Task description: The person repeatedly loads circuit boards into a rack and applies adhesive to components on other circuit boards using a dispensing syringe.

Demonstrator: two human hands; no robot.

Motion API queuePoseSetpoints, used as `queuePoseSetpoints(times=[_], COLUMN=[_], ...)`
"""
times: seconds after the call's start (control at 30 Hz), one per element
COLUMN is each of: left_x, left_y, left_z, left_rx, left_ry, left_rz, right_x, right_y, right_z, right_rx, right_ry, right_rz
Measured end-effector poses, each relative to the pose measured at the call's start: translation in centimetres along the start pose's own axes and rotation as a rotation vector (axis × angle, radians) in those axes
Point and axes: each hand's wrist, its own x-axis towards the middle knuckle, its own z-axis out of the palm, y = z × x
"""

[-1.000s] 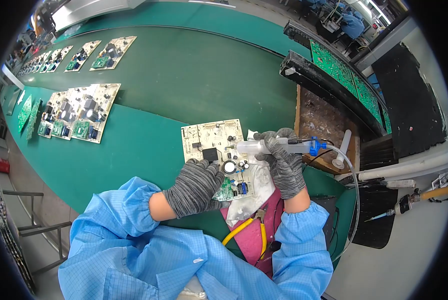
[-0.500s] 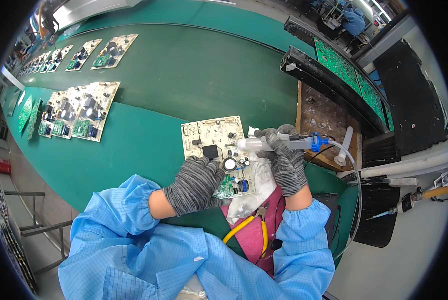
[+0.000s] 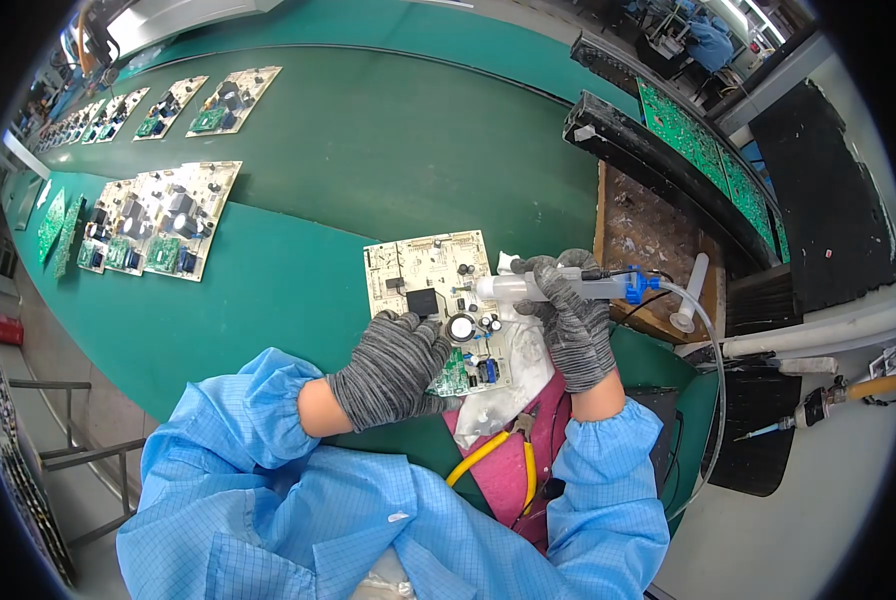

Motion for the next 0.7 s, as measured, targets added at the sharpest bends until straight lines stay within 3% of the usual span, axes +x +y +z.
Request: queuePoseSetpoints(times=[0.37,0.47,0.6,0.7], left_x=[0.0,0.0,0.2,0.4], left_y=[0.2,0.5,0.8,2.1], left_z=[-0.1,-0.9,-0.3,-1.8], left_rx=[0.049,0.073,0.151,0.180], left_ry=[0.022,-0.026,-0.088,-0.068], left_rz=[0.009,0.012,-0.018,-0.045], right_x=[0.0,0.0,0.7,0.9], right_y=[-0.2,0.0,-0.7,-2.2], right_z=[-0.3,-1.2,-2.7,-4.0], right_rx=[0.047,0.261,0.787,0.962], right_ry=[-0.033,-0.043,-0.058,-0.030], right_rz=[0.018,0.025,0.080,-0.061])
